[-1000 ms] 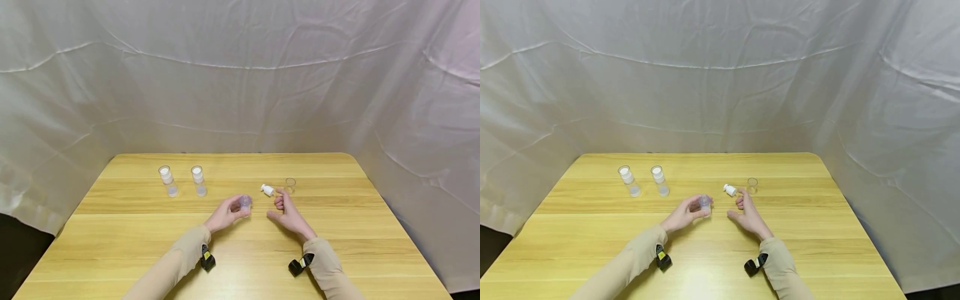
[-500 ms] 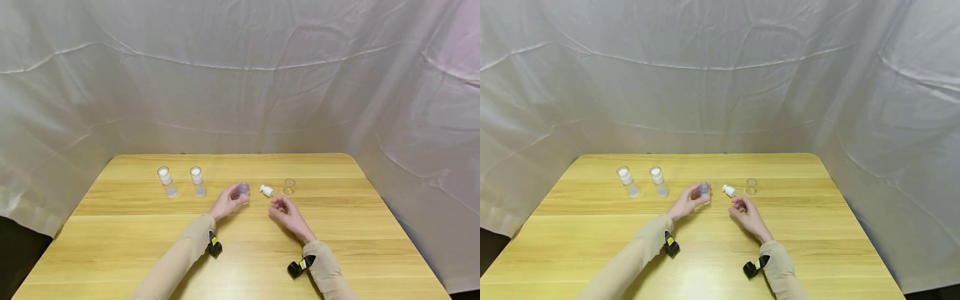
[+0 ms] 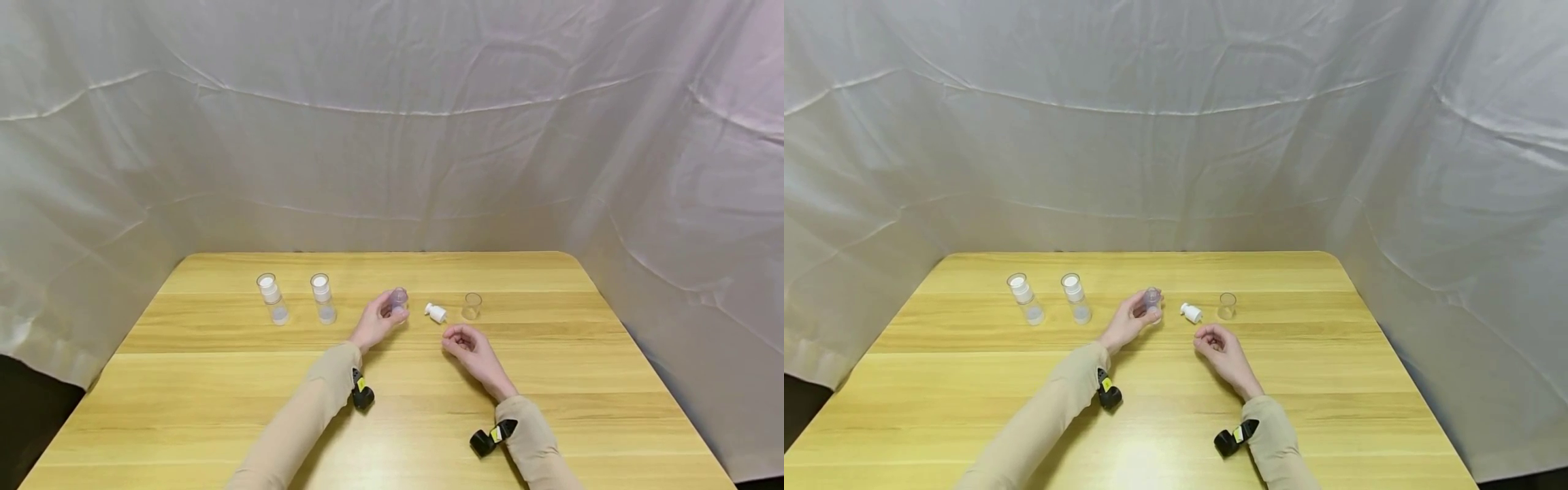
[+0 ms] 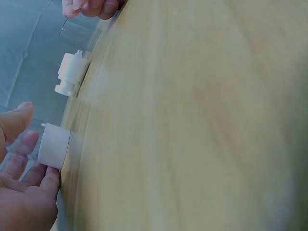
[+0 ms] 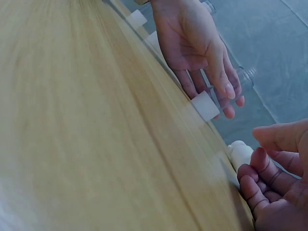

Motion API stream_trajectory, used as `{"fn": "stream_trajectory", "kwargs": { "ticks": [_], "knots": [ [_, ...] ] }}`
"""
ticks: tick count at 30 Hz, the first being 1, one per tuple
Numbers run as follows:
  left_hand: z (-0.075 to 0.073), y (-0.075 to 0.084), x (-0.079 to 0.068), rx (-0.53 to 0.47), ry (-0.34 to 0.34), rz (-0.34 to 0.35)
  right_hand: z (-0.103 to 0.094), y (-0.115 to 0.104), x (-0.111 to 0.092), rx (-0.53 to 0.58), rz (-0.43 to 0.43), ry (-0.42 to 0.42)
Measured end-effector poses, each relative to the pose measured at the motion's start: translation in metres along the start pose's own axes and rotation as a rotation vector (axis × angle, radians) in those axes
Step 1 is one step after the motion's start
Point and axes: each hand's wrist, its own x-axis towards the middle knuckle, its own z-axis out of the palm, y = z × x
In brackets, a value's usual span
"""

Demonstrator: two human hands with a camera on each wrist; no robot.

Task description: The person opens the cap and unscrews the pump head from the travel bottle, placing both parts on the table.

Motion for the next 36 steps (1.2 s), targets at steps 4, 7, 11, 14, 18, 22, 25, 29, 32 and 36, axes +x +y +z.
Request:
{"fn": "stream_trajectory", "kwargs": {
  "ticks": [4,7,11,14,18,22,25,29,32,36],
  "knots": [
    [0.003,0.002,0.001,0.006,0.028,-0.013,0.000,-0.001,-0.001,0.014,-0.006,0.000],
    [0.004,0.002,0.002,0.017,0.048,-0.006,0.000,-0.002,-0.001,0.018,-0.009,-0.003],
    [0.005,0.002,0.003,0.011,0.059,-0.017,0.001,-0.001,-0.001,0.013,-0.009,-0.003],
    [0.005,0.003,0.002,0.002,0.050,-0.017,0.001,0.000,0.000,0.007,-0.003,-0.001],
    [0.003,0.009,-0.004,0.023,0.031,0.006,0.000,0.001,0.001,-0.002,-0.001,0.004],
    [0.003,0.021,-0.013,0.087,0.067,0.049,0.000,0.000,-0.001,0.004,-0.015,0.004],
    [0.004,0.028,-0.020,0.129,0.139,0.134,0.000,-0.001,-0.001,0.013,-0.020,0.005],
    [0.002,0.036,-0.030,0.120,0.297,0.334,0.000,0.000,-0.001,0.010,-0.021,0.006],
    [-0.002,0.041,-0.037,0.116,0.452,0.510,0.000,0.001,-0.001,-0.001,-0.027,0.008],
    [-0.014,0.042,-0.042,0.175,0.670,0.677,-0.001,0.001,0.000,-0.006,-0.029,0.005]
  ]
}}
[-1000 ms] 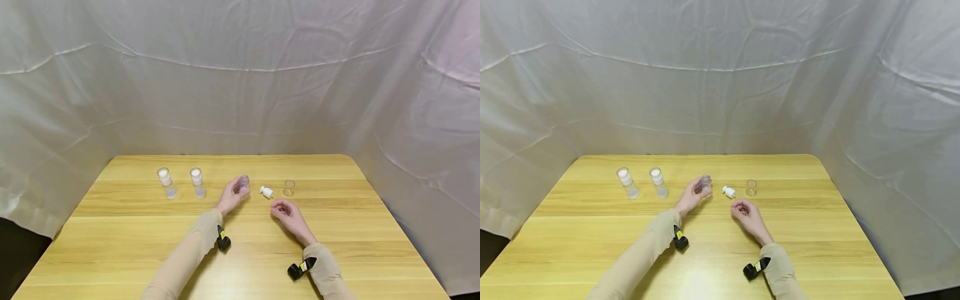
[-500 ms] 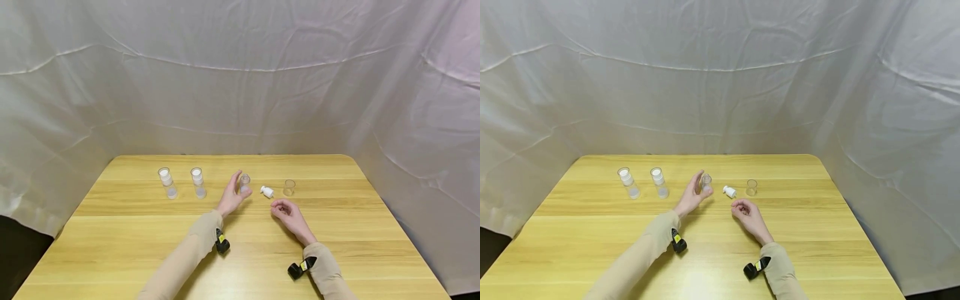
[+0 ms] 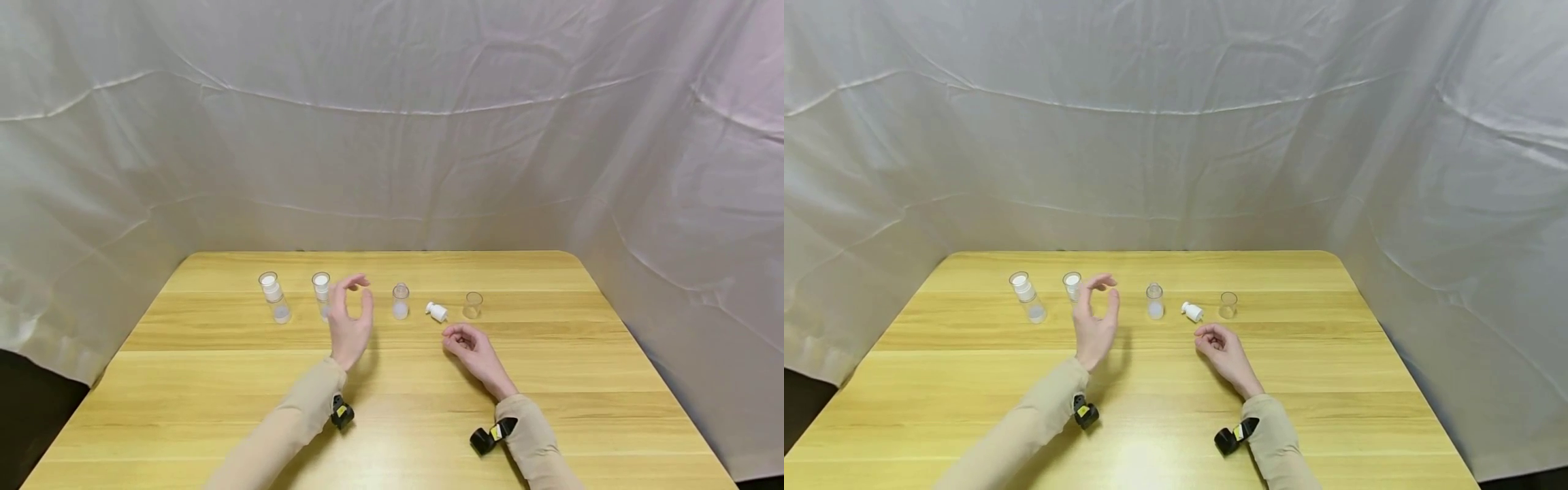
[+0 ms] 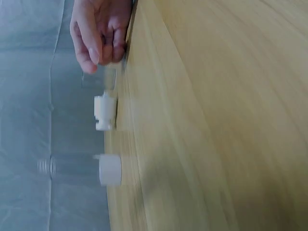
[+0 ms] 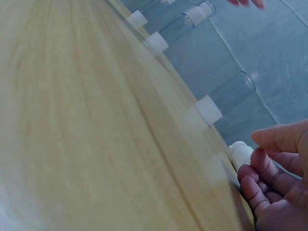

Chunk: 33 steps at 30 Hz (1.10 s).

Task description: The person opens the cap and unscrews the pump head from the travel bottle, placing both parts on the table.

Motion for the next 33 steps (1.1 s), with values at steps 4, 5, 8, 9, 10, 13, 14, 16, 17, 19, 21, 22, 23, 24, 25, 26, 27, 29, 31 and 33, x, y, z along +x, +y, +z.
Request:
{"fn": "stream_trajectory", "kwargs": {
  "ticks": [4,5,8,9,10,13,14,16,17,19,21,22,23,24,25,26,27,29,31,33],
  "knots": [
    [-0.011,-0.005,0.002,0.116,0.122,0.049,0.000,0.001,0.001,0.005,0.013,-0.002],
    [-0.014,-0.007,0.002,0.139,0.135,0.044,0.000,0.001,0.001,0.006,0.014,-0.004],
    [-0.021,-0.012,0.001,0.193,0.159,0.011,0.000,0.001,0.001,0.004,0.015,-0.005],
    [-0.024,-0.013,0.002,0.204,0.160,-0.002,0.000,0.001,0.001,0.002,0.016,-0.005],
    [-0.026,-0.015,0.002,0.214,0.160,-0.012,0.000,0.001,0.001,0.001,0.019,-0.003],
    [-0.031,-0.020,0.003,0.239,0.144,-0.035,0.000,0.000,0.001,-0.002,0.026,-0.002],
    [-0.033,-0.021,0.004,0.248,0.136,-0.042,0.000,0.000,0.001,-0.002,0.031,0.001],
    [-0.036,-0.025,0.005,0.266,0.119,-0.058,0.001,0.000,0.001,0.001,0.032,0.004],
    [-0.038,-0.026,0.005,0.273,0.111,-0.072,0.001,-0.001,0.001,-0.001,0.029,0.005],
    [-0.040,-0.029,0.006,0.282,0.093,-0.106,0.001,-0.001,0.001,-0.003,0.024,0.007],
    [-0.043,-0.032,0.007,0.284,0.078,-0.141,0.002,-0.001,0.001,-0.004,0.020,0.008],
    [-0.044,-0.032,0.007,0.282,0.069,-0.161,0.002,-0.001,0.001,-0.004,0.017,0.008],
    [-0.045,-0.033,0.007,0.279,0.061,-0.177,0.002,-0.001,0.000,-0.005,0.015,0.009],
    [-0.046,-0.034,0.006,0.275,0.051,-0.195,0.002,-0.001,0.000,-0.004,0.012,0.008],
    [-0.047,-0.034,0.006,0.272,0.043,-0.212,0.002,-0.001,0.000,-0.004,0.009,0.007],
    [-0.048,-0.035,0.006,0.269,0.035,-0.228,0.002,-0.001,0.000,-0.003,0.007,0.005],
    [-0.049,-0.035,0.006,0.264,0.025,-0.245,0.002,-0.001,0.000,-0.002,0.007,0.006],
    [-0.050,-0.036,0.006,0.255,0.011,-0.279,0.002,0.000,0.000,-0.003,0.004,0.006],
    [-0.052,-0.037,0.007,0.244,0.000,-0.315,0.002,0.001,0.001,-0.004,0.005,0.007],
    [-0.053,-0.038,0.007,0.232,-0.007,-0.348,0.002,0.002,0.002,-0.008,0.004,0.006]
  ]
}}
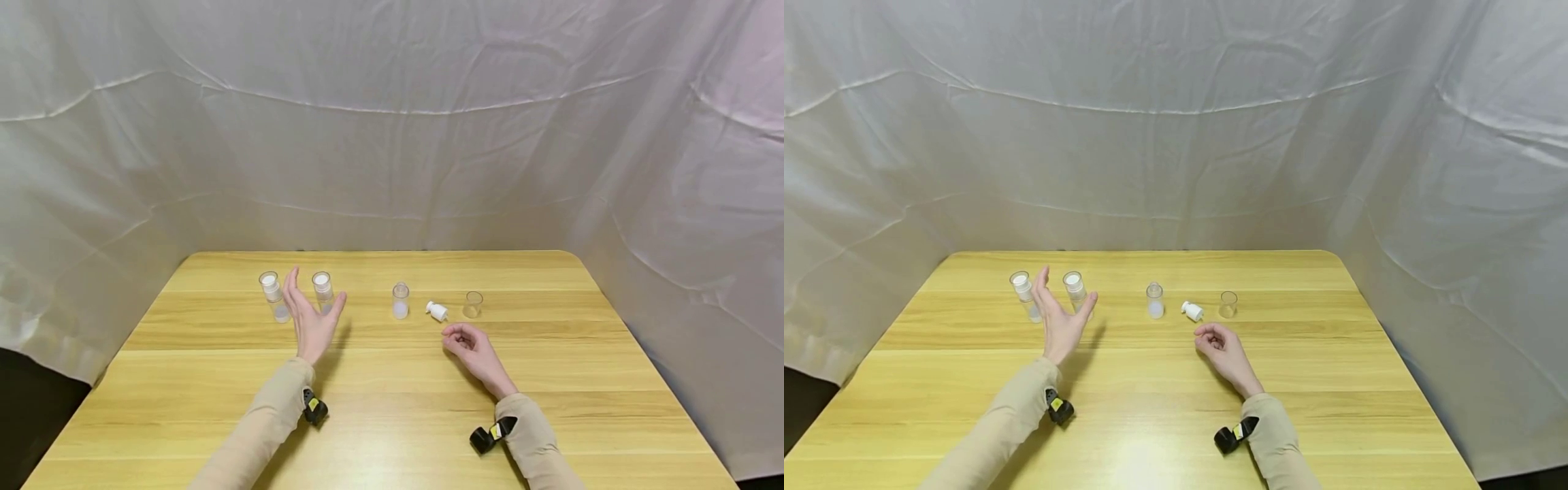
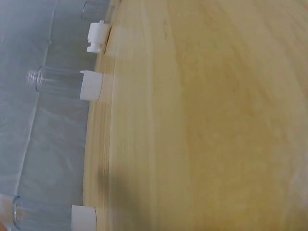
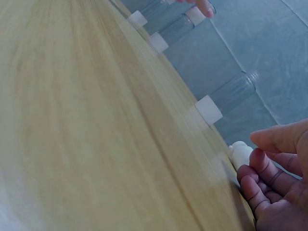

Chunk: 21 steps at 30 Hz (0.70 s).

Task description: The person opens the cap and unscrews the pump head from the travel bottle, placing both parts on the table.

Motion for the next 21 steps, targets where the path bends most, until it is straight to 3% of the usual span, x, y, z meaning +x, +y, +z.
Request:
{"fn": "stream_trajectory", "kwargs": {
  "ticks": [13,21],
  "knots": [
    [-0.0022,-0.0052,0.0039,-0.135,-0.047,-0.154,0.0002,-0.0023,-0.0019,-0.002,-0.029,-0.006],
    [-0.0049,-0.0092,0.0061,-0.170,-0.116,-0.245,-0.0002,-0.0016,-0.0016,-0.007,-0.024,-0.009]
  ]
}}
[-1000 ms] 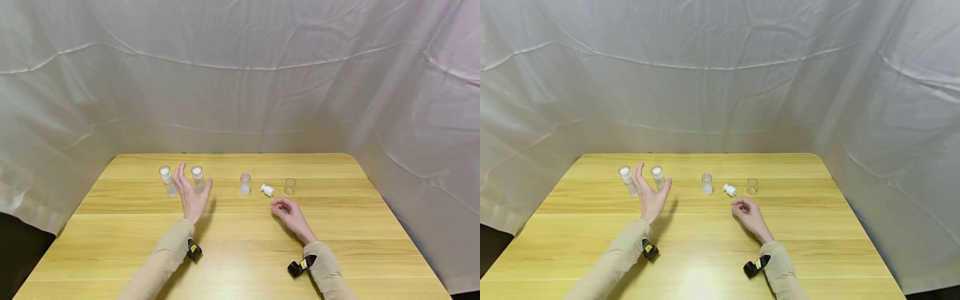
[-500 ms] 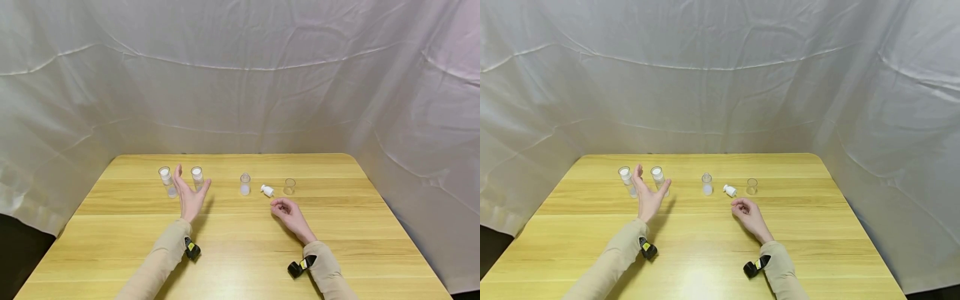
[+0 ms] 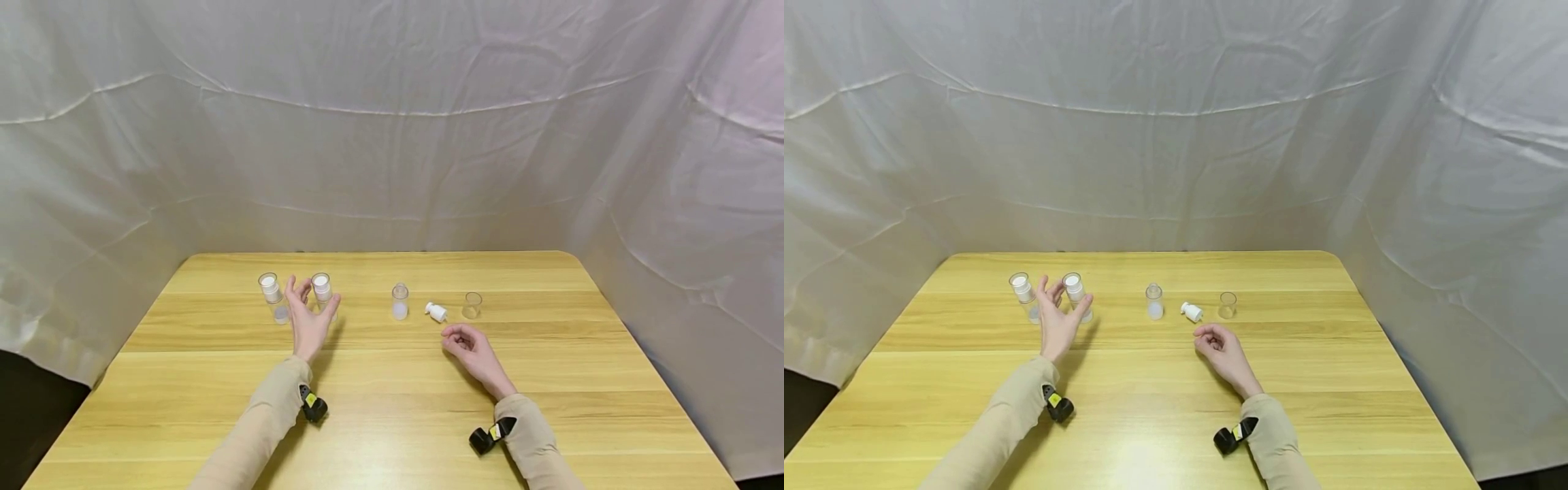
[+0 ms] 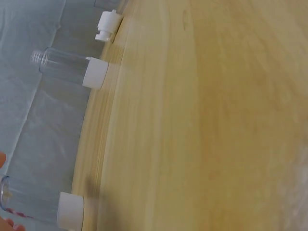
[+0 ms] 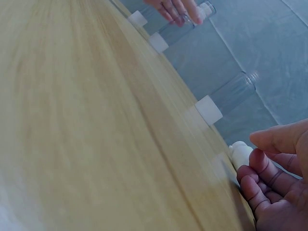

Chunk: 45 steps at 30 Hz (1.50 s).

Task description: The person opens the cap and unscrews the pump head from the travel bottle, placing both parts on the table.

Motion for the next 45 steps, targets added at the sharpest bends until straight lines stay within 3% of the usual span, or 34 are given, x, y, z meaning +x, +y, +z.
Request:
{"fn": "stream_trajectory", "kwargs": {
  "ticks": [16,29,36,45],
  "knots": [
    [-0.003,-0.007,0.002,0.022,-0.052,-0.073,0.000,0.001,0.000,-0.001,-0.008,0.002],
    [-0.002,-0.008,0.003,0.043,-0.077,-0.048,-0.001,0.001,0.000,-0.002,-0.015,0.001],
    [-0.002,-0.007,-0.002,0.043,-0.176,-0.053,0.000,0.000,0.000,-0.008,0.012,0.004],
    [0.009,-0.003,-0.025,0.005,-0.358,-0.058,0.000,0.000,0.000,-0.006,0.010,0.000]
  ]
}}
